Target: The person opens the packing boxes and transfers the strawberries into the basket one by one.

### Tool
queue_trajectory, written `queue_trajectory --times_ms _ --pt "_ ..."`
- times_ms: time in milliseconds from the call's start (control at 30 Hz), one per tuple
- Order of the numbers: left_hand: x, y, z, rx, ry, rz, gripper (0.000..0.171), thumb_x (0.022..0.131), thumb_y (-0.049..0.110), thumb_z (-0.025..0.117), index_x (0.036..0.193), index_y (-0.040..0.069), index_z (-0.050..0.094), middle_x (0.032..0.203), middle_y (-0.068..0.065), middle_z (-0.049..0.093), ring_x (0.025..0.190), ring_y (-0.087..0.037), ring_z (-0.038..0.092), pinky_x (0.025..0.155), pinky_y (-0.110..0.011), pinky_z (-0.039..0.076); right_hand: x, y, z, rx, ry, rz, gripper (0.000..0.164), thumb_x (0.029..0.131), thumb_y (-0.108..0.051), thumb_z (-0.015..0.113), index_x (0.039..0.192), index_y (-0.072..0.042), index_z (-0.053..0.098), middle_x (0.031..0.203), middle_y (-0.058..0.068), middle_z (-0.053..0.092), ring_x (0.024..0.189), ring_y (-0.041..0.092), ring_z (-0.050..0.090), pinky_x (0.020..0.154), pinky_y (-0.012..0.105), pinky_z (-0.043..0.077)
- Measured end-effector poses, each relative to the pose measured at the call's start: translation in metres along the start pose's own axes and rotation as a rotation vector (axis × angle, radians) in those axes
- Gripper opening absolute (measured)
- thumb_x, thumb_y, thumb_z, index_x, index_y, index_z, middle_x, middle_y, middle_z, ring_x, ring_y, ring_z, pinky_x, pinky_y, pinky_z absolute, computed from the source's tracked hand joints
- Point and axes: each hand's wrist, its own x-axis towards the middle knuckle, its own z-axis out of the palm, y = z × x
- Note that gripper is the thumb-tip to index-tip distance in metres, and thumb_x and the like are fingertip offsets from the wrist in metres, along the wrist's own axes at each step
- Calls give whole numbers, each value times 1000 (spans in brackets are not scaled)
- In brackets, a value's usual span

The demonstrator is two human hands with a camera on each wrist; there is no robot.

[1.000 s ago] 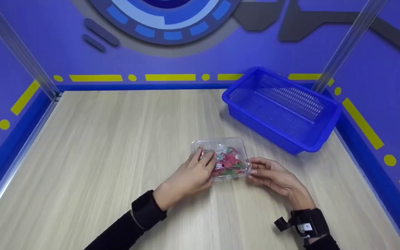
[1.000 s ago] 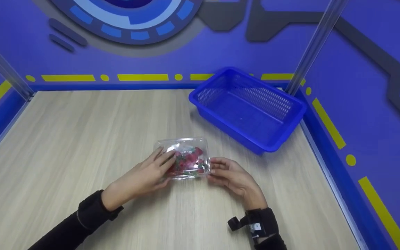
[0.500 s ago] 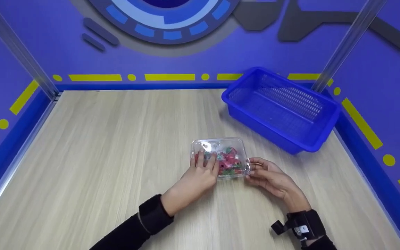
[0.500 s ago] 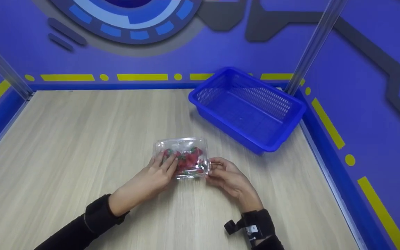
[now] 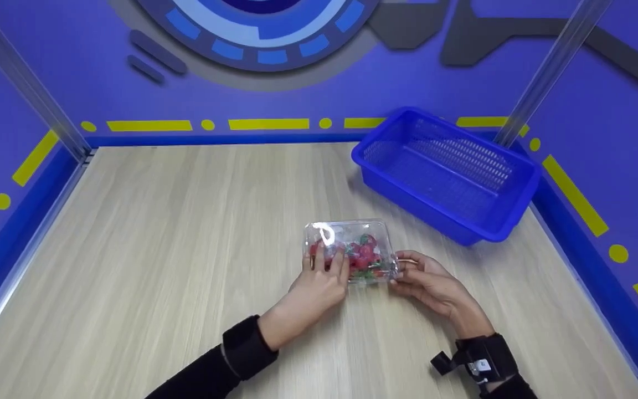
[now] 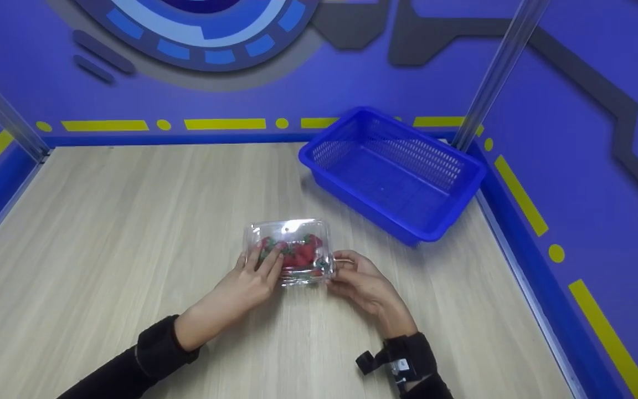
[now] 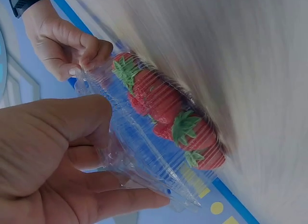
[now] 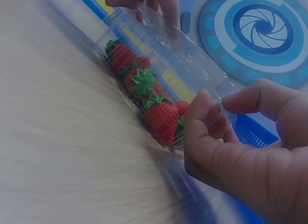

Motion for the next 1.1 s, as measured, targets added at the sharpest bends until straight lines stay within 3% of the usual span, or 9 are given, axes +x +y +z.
queue_trajectory --times_ms 167,500,767,1000,1100 --pt "0 0 3 7 45 -1 32 100 16 57 128 7 69 131 -12 67 110 -39 69 78 -47 62 2 1 3 4 29 1 36 94 12 55 125 0 42 102 6 64 88 16 65 85 31 57" --pt "4 -14 -4 25 50 54 30 98 12 65 127 5 69 127 -11 70 103 -32 73 61 -34 62 2 2 7 -35 28 -11 36 94 14 55 124 -1 43 100 6 63 88 16 65 83 31 57" --pt "14 -30 -13 9 144 9 31 91 16 72 120 6 70 114 -6 73 91 -24 73 57 -30 60 3 -1 9 -41 43 -20 38 94 14 54 126 0 39 102 6 61 87 15 63 84 31 56" --pt "20 -45 -19 -65 137 -68 26 99 15 61 123 8 69 108 0 74 85 -18 73 39 -29 48 3 -4 9 -87 80 -5 42 93 13 51 133 5 38 105 10 58 89 16 62 85 31 57" --pt "25 -58 -24 -136 136 -116 25 97 8 61 121 8 68 105 0 76 70 -15 71 38 -28 46 2 -5 9 -84 79 1 44 95 11 51 137 5 38 104 10 58 91 18 62 88 33 57"
